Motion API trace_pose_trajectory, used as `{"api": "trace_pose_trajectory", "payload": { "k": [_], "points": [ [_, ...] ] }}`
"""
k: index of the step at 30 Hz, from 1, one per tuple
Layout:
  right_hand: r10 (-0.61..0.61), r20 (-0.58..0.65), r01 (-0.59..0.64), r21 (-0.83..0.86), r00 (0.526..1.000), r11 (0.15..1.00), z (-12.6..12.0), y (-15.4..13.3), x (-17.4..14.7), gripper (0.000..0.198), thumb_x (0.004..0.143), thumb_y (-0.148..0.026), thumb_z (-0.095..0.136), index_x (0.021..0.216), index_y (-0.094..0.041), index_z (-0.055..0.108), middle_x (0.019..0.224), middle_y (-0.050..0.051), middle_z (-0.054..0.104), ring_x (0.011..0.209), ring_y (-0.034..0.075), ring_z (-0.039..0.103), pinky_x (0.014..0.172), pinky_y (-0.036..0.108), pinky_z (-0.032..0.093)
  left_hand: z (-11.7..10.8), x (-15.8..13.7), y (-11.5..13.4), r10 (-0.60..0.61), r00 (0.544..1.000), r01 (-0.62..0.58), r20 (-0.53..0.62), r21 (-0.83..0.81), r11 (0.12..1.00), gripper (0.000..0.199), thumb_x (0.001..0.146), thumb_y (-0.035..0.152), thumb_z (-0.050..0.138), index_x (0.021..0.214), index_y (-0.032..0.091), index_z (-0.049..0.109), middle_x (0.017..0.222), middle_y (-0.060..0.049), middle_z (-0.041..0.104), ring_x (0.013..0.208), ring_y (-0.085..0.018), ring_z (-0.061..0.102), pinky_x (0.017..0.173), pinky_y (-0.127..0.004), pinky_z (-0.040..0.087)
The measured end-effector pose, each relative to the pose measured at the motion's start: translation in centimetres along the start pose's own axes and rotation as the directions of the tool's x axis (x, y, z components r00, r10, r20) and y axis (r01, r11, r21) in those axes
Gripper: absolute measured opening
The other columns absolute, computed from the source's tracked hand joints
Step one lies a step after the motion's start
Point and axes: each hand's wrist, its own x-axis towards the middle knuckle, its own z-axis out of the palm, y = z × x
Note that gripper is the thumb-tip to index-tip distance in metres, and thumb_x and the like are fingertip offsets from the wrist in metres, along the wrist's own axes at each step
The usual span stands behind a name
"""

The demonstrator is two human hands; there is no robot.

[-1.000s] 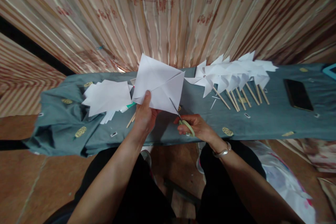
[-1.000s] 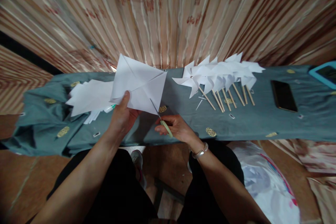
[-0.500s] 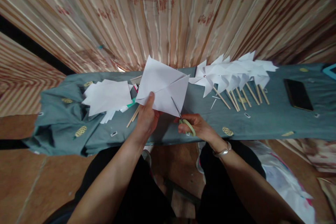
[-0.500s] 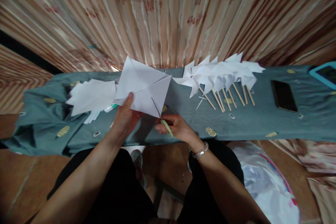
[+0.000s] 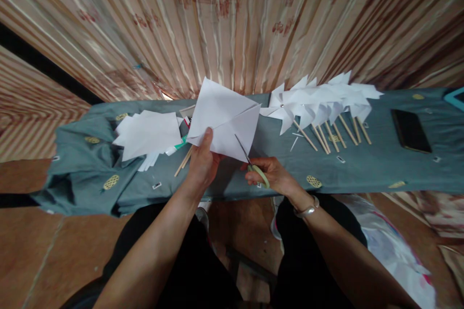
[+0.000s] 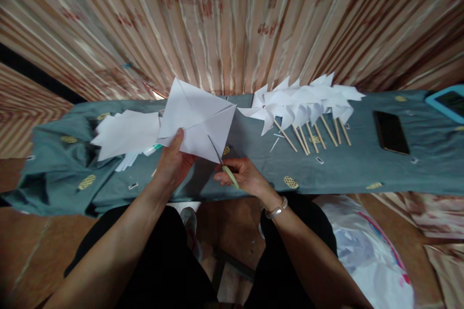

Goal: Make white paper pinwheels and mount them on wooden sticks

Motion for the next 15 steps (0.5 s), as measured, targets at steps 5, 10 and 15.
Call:
{"api": "trace_pose_trajectory", "payload": {
  "k": [5, 10, 15],
  "points": [
    [0.018, -0.01, -0.018, 0.045, 1.0, 0.999, 0.06, 0.01, -0.03, 0.05, 0.052, -0.057, 0.089, 0.076, -0.016, 0.071, 0.056, -0.003, 0.062, 0.048, 0.009, 0.053, 0.047, 0.023, 0.041, -0.09, 0.04, -0.23, -0.02, 1.0, 0.02, -0.011, 0.005, 1.0, 0.028, 0.094, 0.025, 0.06, 0.122, 0.026, 0.064, 0.112, -0.003, 0.074, 0.091, -0.018, 0.073, 0.083, -0.031, 0.06],
    [0.016, -0.003, -0.016, -0.005, 1.0, 1.0, -0.23, -0.05, -0.11, 0.053, 0.055, -0.059, 0.087, 0.079, -0.015, 0.071, 0.06, 0.0, 0.064, 0.052, 0.01, 0.055, 0.048, 0.022, 0.041, 0.03, -0.15, -0.66, -0.035, 0.999, 0.035, -0.014, 0.004, 0.999, 0.024, 0.094, 0.024, 0.06, 0.116, 0.022, 0.067, 0.11, -0.004, 0.075, 0.096, -0.018, 0.072, 0.084, -0.029, 0.059],
    [0.002, 0.01, -0.002, -0.018, 1.0, 1.0, -0.34, -0.16, -0.1, 0.054, 0.056, -0.06, 0.086, 0.081, -0.014, 0.07, 0.06, 0.0, 0.064, 0.052, 0.011, 0.054, 0.049, 0.023, 0.041, 0.2, -0.29, -0.63, -0.051, 0.999, 0.051, -0.02, 0.017, 0.999, 0.025, 0.092, 0.026, 0.064, 0.117, 0.021, 0.066, 0.108, -0.005, 0.075, 0.096, -0.019, 0.072, 0.082, -0.029, 0.059]
  ]
}}
